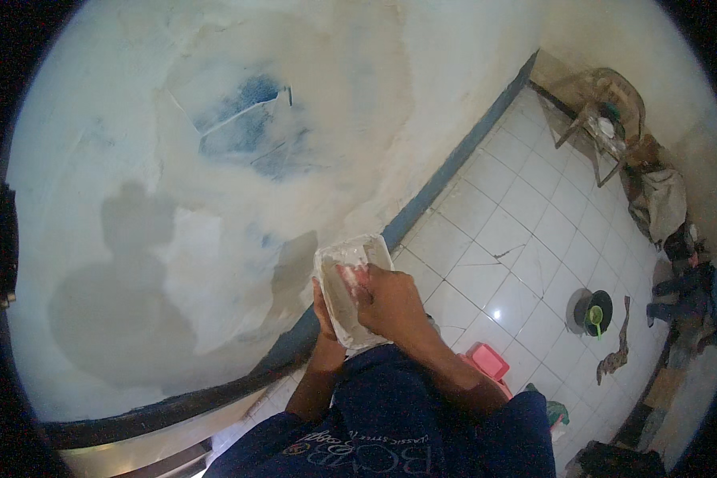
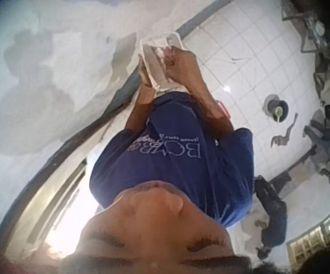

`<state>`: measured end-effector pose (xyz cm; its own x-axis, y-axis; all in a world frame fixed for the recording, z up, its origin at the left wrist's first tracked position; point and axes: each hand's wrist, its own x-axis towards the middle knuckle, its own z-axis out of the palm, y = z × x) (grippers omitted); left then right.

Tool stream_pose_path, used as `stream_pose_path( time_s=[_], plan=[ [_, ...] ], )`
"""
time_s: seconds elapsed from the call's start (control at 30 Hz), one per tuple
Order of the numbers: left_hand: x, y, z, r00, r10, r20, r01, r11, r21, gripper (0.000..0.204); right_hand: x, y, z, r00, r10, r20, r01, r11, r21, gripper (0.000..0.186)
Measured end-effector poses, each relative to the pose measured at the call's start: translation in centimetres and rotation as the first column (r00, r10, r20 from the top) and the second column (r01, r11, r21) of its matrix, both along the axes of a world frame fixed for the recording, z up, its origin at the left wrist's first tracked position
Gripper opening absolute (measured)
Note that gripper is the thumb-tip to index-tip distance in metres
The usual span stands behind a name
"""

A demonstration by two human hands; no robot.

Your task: The person applies white putty from a plastic container onto a damaged wall using a putty knife, spreading it over several areas.

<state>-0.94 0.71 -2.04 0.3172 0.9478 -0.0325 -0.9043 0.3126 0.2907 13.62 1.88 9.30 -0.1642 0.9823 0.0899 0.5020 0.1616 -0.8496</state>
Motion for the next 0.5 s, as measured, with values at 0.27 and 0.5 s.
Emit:
stream_pose_path(
  time_s=[0.27,0.5],
  plan=[
    [0.0,-0.2,-1.9,0.998,0.067,0.020,-0.065,0.994,-0.090,0.071,-1.8,-0.9,0.8,0.997,-0.033,0.067,0.032,0.999,0.019,0.015],
    [0.4,-0.4,1.4,0.959,0.166,-0.232,-0.185,0.981,-0.065,0.074,0.6,-0.2,1.0,0.983,-0.185,-0.025,0.179,0.973,-0.149,0.019]
  ],
)
